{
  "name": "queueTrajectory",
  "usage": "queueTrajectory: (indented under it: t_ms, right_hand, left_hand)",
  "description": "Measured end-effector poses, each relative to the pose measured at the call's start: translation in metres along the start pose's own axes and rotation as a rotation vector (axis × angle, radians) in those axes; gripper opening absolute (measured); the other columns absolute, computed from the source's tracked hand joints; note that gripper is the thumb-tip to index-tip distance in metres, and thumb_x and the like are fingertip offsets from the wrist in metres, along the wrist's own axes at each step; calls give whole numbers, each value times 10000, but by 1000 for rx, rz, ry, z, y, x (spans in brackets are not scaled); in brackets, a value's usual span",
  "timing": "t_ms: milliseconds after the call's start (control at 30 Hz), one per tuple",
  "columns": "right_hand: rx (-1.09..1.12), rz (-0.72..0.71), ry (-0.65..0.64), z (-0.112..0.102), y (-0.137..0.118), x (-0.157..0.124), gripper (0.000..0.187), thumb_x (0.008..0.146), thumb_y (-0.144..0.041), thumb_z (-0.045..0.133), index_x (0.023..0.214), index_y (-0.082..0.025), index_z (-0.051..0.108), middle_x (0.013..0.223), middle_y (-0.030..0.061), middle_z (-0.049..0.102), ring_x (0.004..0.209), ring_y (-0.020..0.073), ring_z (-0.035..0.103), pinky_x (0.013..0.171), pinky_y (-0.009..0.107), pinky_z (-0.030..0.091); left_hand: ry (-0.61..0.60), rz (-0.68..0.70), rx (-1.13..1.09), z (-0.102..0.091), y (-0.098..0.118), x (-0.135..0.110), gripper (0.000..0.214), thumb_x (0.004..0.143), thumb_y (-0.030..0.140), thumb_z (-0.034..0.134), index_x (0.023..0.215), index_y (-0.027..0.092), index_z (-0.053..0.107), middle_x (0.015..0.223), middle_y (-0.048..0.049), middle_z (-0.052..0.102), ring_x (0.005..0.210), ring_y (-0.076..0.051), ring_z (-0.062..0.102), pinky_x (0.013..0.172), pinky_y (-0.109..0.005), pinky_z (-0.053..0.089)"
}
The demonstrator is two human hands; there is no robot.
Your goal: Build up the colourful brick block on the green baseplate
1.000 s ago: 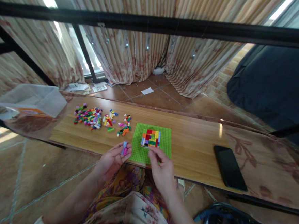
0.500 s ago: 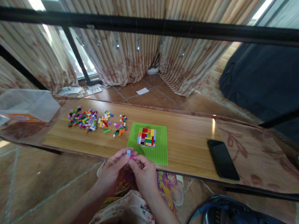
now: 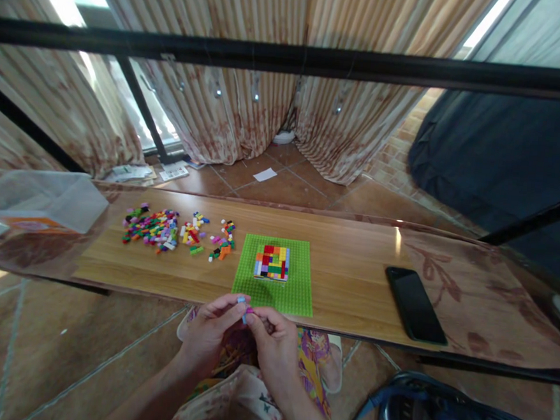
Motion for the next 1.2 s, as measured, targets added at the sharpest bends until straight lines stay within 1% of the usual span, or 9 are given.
queueTrajectory:
  t_ms: [200, 333, 433, 633, 733, 833, 967, 1067, 1200]
  right_hand:
    - [-2, 35, 29, -5, -1, 2, 210, 687, -437, 747, 718, -229, 743, 623, 15, 667, 572, 143, 553, 543, 256, 449]
    - [98, 75, 112, -23, -3, 13, 269, 666, -457, 774, 748, -203, 733, 633, 9, 649, 548, 113, 519, 530, 235, 428]
    - [135, 96, 72, -35, -3, 21, 300, 662, -461, 784, 790, -194, 739, 687, 21, 670, 570, 111, 537, 550, 237, 443]
    - [-13, 68, 94, -49, 4, 24, 344, 678, -475, 768, 846, -176, 752, 684, 24, 678, 595, 118, 549, 569, 244, 446]
    - [-99, 42, 136, -55, 7, 24, 354, 682, -487, 755, 857, -180, 759, 667, 20, 676, 613, 129, 563, 597, 255, 462]
    - [-159, 45, 167, -65, 10, 26, 356, 674, -496, 754, 862, -194, 765, 751, 35, 713, 691, 157, 611, 674, 281, 499]
    - [-236, 86, 137, -71, 17, 27, 381, 687, -516, 738, 901, -201, 765, 841, 58, 737, 767, 192, 649, 730, 305, 521]
    - [-316, 79, 90, -62, 23, 22, 394, 695, -524, 731, 920, -201, 762, 894, 73, 741, 825, 211, 664, 766, 310, 524]
    - [-325, 52, -51, -31, 29, 14, 401, 747, -536, 683, 941, -192, 751, 916, 94, 735, 840, 216, 672, 748, 299, 535]
  left_hand:
    - [16, -45, -39, 2, 2, 1, 305, 592, 327, 849, 818, 156, 735, 719, -19, 675, 624, -85, 592, 589, -190, 494]
    - [70, -78, -64, -10, 4, 5, 371, 592, 357, 847, 874, 149, 724, 735, -12, 664, 623, -75, 572, 568, -179, 482]
    - [96, -76, -38, -16, 8, 8, 396, 587, 358, 843, 888, 138, 711, 756, -18, 663, 645, -83, 575, 585, -191, 486]
    - [157, -30, 85, -22, 16, 14, 443, 598, 345, 809, 970, 138, 684, 763, -17, 658, 619, -78, 552, 562, -192, 447]
    - [170, 35, 171, -33, 16, 23, 426, 631, 329, 765, 999, 137, 667, 742, -10, 649, 598, -78, 540, 547, -192, 433]
    - [186, 134, 314, -53, 16, 39, 388, 670, 311, 711, 1011, 136, 650, 733, -7, 641, 596, -96, 551, 544, -208, 443]
    - [249, 394, 694, -76, 33, 61, 308, 766, 298, 621, 1039, 158, 647, 826, -41, 681, 704, -146, 619, 645, -261, 497]
    - [301, 523, 1004, -84, 49, 73, 285, 819, 249, 570, 1087, 174, 635, 921, -64, 697, 794, -177, 646, 741, -313, 514]
    - [310, 655, 1254, -80, 66, 85, 315, 843, 188, 540, 1150, 202, 607, 1006, -68, 683, 886, -200, 647, 820, -353, 520]
Point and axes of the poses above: each hand's wrist, its own x-axis towards the middle knuckle, its own z-axis out of the palm, y = z × x, the point moved 4 cm from there along x, towards the middle knuckle
